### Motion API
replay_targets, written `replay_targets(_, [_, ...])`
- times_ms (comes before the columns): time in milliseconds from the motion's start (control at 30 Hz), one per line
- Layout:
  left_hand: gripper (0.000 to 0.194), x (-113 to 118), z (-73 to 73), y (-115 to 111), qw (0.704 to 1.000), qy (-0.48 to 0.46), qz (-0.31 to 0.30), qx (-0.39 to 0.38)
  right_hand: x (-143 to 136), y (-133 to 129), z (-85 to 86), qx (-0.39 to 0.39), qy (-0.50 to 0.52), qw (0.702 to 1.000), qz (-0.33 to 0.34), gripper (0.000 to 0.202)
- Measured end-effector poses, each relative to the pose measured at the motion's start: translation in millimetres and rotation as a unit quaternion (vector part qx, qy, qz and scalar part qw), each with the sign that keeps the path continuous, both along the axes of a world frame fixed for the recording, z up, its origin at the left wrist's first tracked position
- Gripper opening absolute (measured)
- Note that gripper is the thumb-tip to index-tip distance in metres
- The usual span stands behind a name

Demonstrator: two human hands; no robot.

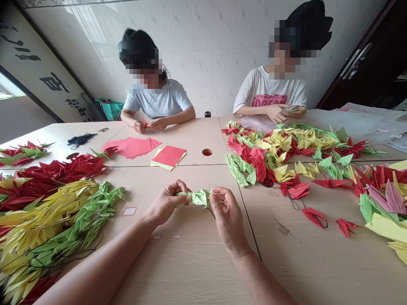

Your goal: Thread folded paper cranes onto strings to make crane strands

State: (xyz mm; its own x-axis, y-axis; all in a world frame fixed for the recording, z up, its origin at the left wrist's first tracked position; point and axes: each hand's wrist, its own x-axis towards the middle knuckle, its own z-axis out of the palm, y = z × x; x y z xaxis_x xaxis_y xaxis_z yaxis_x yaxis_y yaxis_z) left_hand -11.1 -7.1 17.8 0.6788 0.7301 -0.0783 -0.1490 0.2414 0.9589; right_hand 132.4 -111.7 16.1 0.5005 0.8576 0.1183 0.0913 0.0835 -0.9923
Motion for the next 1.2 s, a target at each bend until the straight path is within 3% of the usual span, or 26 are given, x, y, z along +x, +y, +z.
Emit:
replay_targets(167, [0.018,0.4,0.1,0.0,1.000,0.017,-0.004,0.021,-0.7,3.8,-1.9,-0.016,0.068,0.997,0.045,0.031])
replay_targets(400, [0.020,-0.8,-1.5,2.9,1.000,0.011,-0.002,-0.003,6.2,9.3,-15.1,0.020,0.081,0.996,-0.024,0.023])
replay_targets(600, [0.022,-1.8,-0.6,5.8,0.998,0.000,0.017,-0.053,11.7,10.1,-15.2,0.028,0.126,0.989,-0.073,0.022])
replay_targets(867, [0.026,-3.8,1.4,9.0,0.993,0.010,0.017,-0.113,19.3,12.1,-11.8,0.018,0.331,0.943,0.007,0.019])
replay_targets(1100, [0.030,-6.1,0.7,9.9,0.986,0.016,0.025,-0.165,22.0,10.0,-13.0,0.016,0.300,0.951,0.072,0.012])
replay_targets(1200, [0.030,-6.1,0.3,9.7,0.984,0.013,0.025,-0.176,17.1,8.3,-9.8,0.021,0.267,0.957,0.109,0.021])
